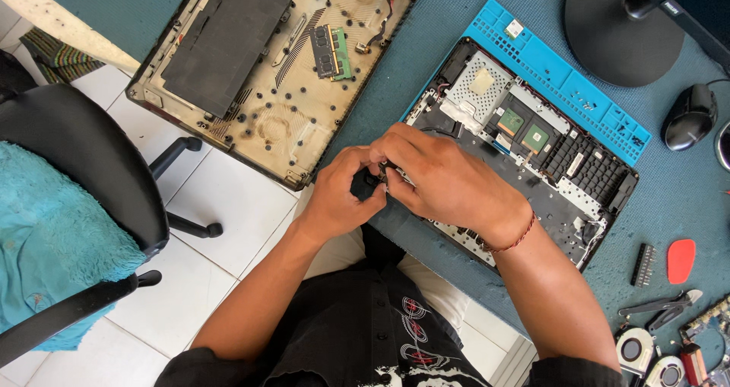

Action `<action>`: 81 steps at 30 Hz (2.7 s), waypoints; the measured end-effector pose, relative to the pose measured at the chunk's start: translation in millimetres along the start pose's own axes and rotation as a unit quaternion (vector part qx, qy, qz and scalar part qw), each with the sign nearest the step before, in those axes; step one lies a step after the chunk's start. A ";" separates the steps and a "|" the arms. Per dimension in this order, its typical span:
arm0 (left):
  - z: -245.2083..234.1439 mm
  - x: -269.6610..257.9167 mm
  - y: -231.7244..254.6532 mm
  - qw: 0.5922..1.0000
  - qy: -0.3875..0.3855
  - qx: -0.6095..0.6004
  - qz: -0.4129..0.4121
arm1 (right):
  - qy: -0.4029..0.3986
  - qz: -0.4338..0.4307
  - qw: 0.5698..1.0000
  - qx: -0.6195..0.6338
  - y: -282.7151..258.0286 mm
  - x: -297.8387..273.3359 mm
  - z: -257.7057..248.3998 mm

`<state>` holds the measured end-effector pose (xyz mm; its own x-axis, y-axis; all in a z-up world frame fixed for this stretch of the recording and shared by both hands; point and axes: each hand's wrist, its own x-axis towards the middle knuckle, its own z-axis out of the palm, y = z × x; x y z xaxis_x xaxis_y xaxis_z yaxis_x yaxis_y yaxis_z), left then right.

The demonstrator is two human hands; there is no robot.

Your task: The person removes the motherboard from a disassembled laptop chassis and sets it aside. They then use a screwdriver to remove several screws from the laptop's metal frame, placing the screws on a blue magnetic mat.

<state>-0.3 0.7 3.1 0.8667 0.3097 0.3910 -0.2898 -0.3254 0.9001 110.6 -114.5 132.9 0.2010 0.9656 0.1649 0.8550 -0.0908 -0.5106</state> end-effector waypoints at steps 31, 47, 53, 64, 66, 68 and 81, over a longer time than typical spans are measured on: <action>-4.2 6.9 -1.3 0.995 -0.079 0.066 0.000 | -0.016 -0.015 0.991 -0.129 7.8 -8.6 3.8; -12.5 10.2 7.2 0.991 -0.118 0.051 -0.025 | 0.010 -0.007 1.000 -0.022 1.2 -3.7 -7.0; -9.3 8.9 7.2 0.993 -0.083 0.087 0.009 | 0.012 -0.023 0.999 -0.039 6.5 -6.0 -0.5; -16.1 25.0 27.1 0.980 -0.148 0.129 -0.001 | 0.009 -0.029 0.996 -0.085 5.1 -12.1 6.8; -16.7 26.7 29.1 0.974 -0.181 0.136 -0.003 | 0.011 -0.031 0.994 -0.106 7.2 -14.3 6.9; -20.2 29.2 29.5 0.970 -0.197 0.140 -0.003 | 0.001 -0.027 0.994 -0.107 5.0 -13.3 5.5; -27.7 43.8 21.1 0.944 -0.310 0.104 -0.049 | -0.049 -0.011 0.997 -0.056 -7.9 -6.1 -9.8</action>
<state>20.3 32.1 44.5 0.9751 -0.2129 0.0622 -0.1654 -0.5109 0.8436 107.3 -122.0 144.1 0.1381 0.9864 0.0893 0.9082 -0.0901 -0.4087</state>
